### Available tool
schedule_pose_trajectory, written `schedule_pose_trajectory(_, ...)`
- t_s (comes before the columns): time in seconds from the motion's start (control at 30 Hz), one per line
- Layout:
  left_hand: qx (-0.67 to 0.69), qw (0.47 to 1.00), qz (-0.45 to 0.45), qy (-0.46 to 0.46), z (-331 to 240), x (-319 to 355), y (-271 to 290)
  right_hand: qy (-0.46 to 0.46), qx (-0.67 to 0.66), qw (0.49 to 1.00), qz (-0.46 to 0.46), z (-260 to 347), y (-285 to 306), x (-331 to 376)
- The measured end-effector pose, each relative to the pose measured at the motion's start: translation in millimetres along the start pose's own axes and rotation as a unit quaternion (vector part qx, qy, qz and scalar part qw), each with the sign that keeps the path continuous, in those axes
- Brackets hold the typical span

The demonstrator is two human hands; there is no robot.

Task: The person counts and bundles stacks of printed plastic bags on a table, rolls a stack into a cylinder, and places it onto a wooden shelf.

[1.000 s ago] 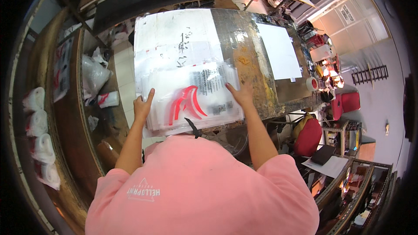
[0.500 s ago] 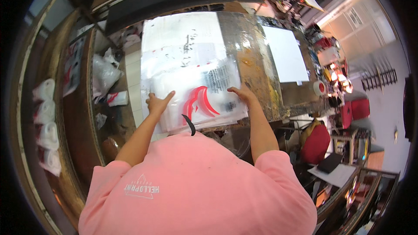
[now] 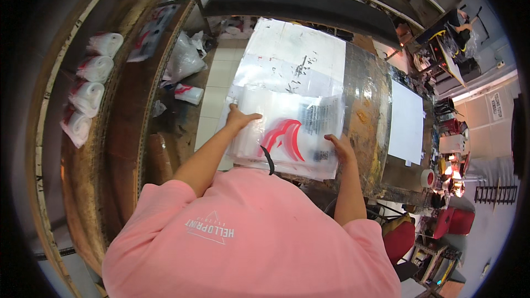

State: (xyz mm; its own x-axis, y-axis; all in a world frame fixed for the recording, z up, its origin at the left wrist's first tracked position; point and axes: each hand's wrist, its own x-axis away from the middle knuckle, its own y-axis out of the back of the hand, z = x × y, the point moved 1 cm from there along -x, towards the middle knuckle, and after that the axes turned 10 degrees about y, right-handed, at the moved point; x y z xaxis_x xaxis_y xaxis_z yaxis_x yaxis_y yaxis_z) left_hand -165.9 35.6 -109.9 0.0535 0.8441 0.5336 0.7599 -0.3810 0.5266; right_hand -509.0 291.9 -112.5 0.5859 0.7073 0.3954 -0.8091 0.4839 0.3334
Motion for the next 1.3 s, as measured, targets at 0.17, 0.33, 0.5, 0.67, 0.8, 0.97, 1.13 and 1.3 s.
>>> schedule_pose_trajectory(0.17, 0.090, 0.995, 0.045, 0.029, 20.7, -14.0, 15.9, 0.048, 0.026, 0.998, 0.014, 7.9, -3.7, -2.2)
schedule_pose_trajectory(0.33, 0.190, 0.965, 0.172, 0.045, 11.9, -8.9, 12.8, 0.113, 0.181, 0.974, -0.076, 50.8, -21.3, 25.6)
schedule_pose_trajectory(0.5, 0.188, 0.961, 0.186, 0.084, -8.8, 16.2, 15.2, 0.066, 0.380, 0.916, -0.108, 115.9, -132.3, 74.6)
schedule_pose_trajectory(0.67, 0.187, 0.939, 0.264, 0.115, -8.6, 19.6, 20.9, 0.237, 0.246, 0.936, -0.082, 52.3, -110.9, 49.0)
schedule_pose_trajectory(0.8, 0.088, 0.964, 0.229, 0.106, -19.9, 29.4, 21.7, 0.172, 0.158, 0.969, -0.075, 26.6, -95.6, 52.3)
schedule_pose_trajectory(0.97, 0.015, 0.991, 0.128, -0.035, -18.4, 31.5, -8.9, 0.019, 0.006, 1.000, -0.003, 39.6, -91.7, 36.4)
schedule_pose_trajectory(1.13, -0.021, 0.990, 0.138, -0.012, -32.3, 34.1, -10.7, -0.022, 0.024, 0.997, 0.076, 56.5, -96.1, 29.5)
schedule_pose_trajectory(1.3, 0.052, 0.985, 0.162, 0.002, -19.9, 29.6, -1.3, -0.006, 0.109, 0.993, 0.045, 69.5, -116.8, 31.8)
